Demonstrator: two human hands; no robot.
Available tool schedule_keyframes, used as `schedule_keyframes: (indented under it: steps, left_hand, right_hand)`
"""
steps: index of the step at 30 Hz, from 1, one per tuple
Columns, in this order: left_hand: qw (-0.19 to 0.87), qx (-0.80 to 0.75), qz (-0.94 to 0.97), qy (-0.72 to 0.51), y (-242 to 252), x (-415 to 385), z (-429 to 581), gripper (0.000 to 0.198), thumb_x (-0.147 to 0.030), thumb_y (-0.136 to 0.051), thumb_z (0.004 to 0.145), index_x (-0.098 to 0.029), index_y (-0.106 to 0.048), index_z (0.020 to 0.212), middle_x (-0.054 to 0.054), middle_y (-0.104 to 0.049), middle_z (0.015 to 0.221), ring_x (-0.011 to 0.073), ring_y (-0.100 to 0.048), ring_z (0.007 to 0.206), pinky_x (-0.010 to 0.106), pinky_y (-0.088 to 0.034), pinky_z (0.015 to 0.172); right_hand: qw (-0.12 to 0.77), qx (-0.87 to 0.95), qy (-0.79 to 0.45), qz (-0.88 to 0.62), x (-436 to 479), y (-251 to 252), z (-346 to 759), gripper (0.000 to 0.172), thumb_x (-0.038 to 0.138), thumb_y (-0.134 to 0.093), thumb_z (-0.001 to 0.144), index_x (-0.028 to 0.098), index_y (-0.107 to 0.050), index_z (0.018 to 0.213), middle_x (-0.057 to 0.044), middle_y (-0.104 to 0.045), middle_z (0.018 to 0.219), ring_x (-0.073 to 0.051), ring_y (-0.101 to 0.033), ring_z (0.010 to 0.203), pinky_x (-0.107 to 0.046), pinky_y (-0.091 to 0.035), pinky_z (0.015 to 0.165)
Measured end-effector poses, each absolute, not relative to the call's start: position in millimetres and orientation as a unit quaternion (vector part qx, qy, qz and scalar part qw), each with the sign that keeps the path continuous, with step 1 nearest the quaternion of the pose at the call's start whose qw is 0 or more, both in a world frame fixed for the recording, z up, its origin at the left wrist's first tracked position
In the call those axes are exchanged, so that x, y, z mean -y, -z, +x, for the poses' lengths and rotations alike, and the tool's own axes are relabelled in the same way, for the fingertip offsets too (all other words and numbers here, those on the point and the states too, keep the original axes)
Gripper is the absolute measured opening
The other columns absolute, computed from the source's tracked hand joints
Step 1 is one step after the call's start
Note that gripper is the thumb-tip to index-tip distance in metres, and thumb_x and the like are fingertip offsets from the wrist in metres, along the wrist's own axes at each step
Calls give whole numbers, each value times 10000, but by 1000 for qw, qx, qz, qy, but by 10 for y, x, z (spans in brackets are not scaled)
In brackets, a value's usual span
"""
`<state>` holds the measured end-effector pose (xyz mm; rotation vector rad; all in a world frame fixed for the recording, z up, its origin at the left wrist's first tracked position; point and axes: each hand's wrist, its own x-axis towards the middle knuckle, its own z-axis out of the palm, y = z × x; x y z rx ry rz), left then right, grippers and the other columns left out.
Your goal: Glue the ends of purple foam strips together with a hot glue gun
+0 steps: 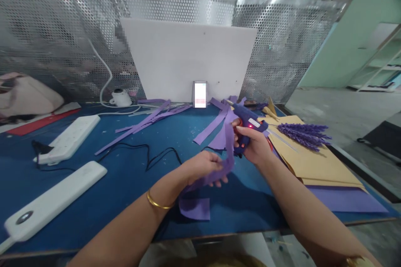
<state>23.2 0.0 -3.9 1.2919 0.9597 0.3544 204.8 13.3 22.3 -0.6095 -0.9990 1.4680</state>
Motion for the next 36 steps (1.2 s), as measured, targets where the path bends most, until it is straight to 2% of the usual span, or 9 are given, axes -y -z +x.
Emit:
schedule_keyframes:
  steps: [5,10,16,21,23,26,30,33,36]
  left_hand:
    - [576,-360,732,57,2,-10,95,68,-208,-604,662,-179,-617,602,22,-656,520,144,-570,422,226,-408,454]
    - [449,-457,768,-14,87,6,219,165,-234,-551,762,-191,-654,641,-2,-614,464,147,-575,409,227,-413,460]
    - [277,-570,767,-102,178,-10,288,285,-209,-432,868,-174,-676,725,55,-696,580,163,-613,455,257,-445,517]
    - [175,-566,803,-61,197,24,299,274,-197,-481,855,-138,-747,887,171,-761,908,274,-718,838,333,-496,732]
    - [167,-547,820,-28,149,53,287,252,-234,-522,844,-165,-764,868,157,-763,920,292,-711,876,341,-485,732]
    - [154,-526,835,-35,13,44,204,199,-282,-587,811,-216,-764,751,95,-759,818,266,-695,799,322,-450,674]
    - [186,-568,765,-240,-94,-117,50,185,-282,-585,799,-235,-753,737,27,-730,714,195,-634,682,298,-409,642]
    - [309,-558,626,-449,-48,-249,12,175,-349,-653,742,-197,-740,730,35,-725,726,185,-626,711,288,-439,687]
    - [468,-532,478,-519,8,-289,48,252,-376,-787,593,-175,-757,741,52,-740,769,188,-640,777,277,-440,710]
  right_hand:
    - [571,404,-659,-275,-224,-121,2036,204,271,-790,644,157,-667,760,8,-567,713,-77,-477,553,-186,-367,424]
    - [556,369,-710,-225,-227,13,1944,208,300,-773,655,163,-664,768,11,-527,705,-78,-440,545,-183,-339,404]
    - [522,370,-742,-199,-116,9,1874,219,318,-776,668,163,-671,782,12,-540,724,-68,-441,527,-199,-384,446]
    - [538,345,-719,-271,-114,231,1705,260,371,-790,622,179,-660,739,22,-555,629,-90,-488,514,-220,-413,477]
    - [543,340,-710,-294,-147,377,1625,266,363,-801,601,175,-651,713,21,-571,603,-92,-486,484,-222,-387,447]
    - [550,337,-700,-307,-215,534,1565,273,358,-807,594,170,-654,719,26,-587,591,-88,-491,465,-220,-382,437]
    - [561,346,-685,-309,-259,583,1564,290,394,-801,607,174,-659,731,25,-611,609,-93,-513,474,-234,-427,470]
    - [565,374,-669,-306,-227,566,1554,275,387,-806,612,173,-676,726,12,-640,628,-102,-523,481,-245,-431,477]
    - [559,414,-652,-300,-176,549,1535,225,368,-791,657,170,-691,694,2,-628,564,-116,-525,478,-252,-417,486]
